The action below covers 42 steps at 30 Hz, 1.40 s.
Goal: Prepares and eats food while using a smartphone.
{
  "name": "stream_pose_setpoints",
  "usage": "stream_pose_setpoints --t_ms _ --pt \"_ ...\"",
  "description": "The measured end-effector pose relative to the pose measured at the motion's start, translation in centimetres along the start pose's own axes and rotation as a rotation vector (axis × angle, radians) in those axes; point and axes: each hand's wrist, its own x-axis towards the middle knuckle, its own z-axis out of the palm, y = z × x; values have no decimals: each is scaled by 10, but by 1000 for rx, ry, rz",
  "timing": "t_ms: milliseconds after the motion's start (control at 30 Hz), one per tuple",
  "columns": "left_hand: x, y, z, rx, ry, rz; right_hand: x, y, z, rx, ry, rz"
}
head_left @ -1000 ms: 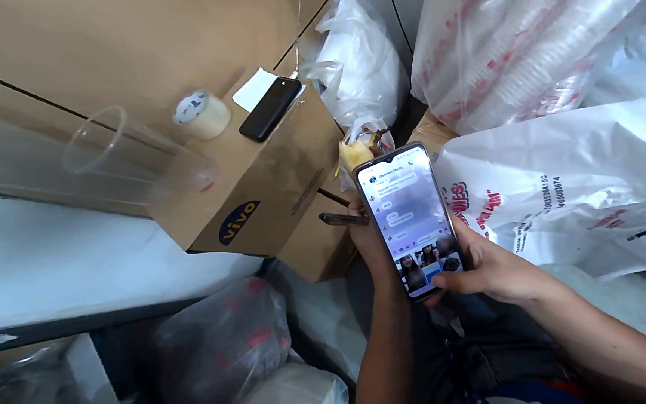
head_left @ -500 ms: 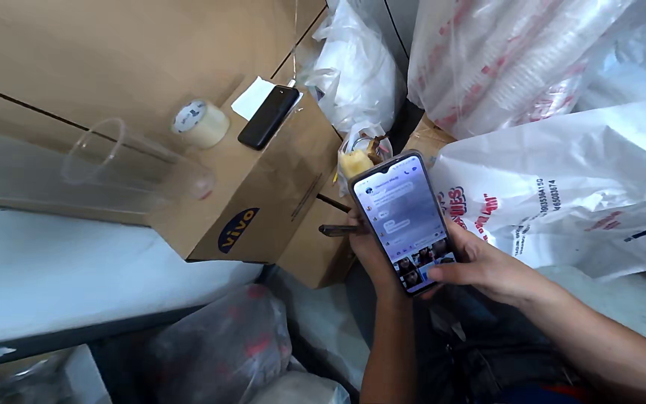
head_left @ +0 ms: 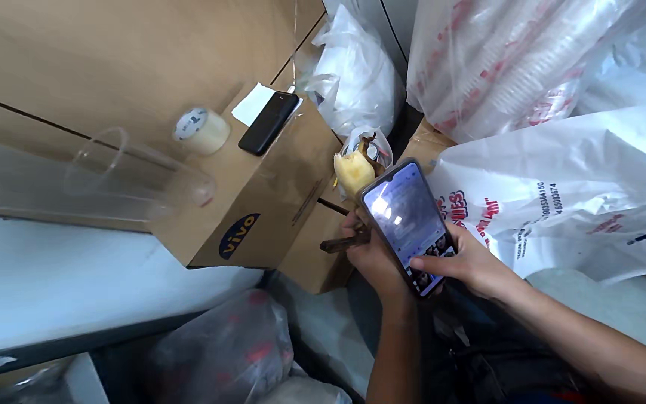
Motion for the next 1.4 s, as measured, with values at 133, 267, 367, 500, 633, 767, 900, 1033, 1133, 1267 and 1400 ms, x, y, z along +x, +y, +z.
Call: stream_pose_setpoints --t_ms 133,267,367,500,633,767,900,1033,1133,1267,1400 --pt "-2 -1 0 -61 -32 42 1 5 1 44 11 -60" --pt "3 -18 -13 -148 -72 54 -4 6 4 90 -55 -129" --pt "8 -31 -23 -199 -65 39 -5 7 9 139 -57 -191" --pt "5 -14 -11 -78 -9 11 -5 16 13 183 -6 -205" --pt "5 -7 -4 55 50 -62 -6 13 12 159 51 -181" --pt "7 -11 -3 22 66 -103 -7 3 1 221 -39 -88" --pt "12 -22 -8 7 25 -68 -8 1 -9 369 -200 42" --pt "13 -36 -16 -10 -26 -105 -7 4 -17 421 -355 23" --pt "11 -43 -24 14 -77 -129 -8 2 -21 396 -416 -18" --pt "11 -44 -28 121 -120 -102 -12 -5 -25 368 -511 -34" --pt "16 -8 -13 272 -93 -286 -16 -13 -26 321 -573 -58"
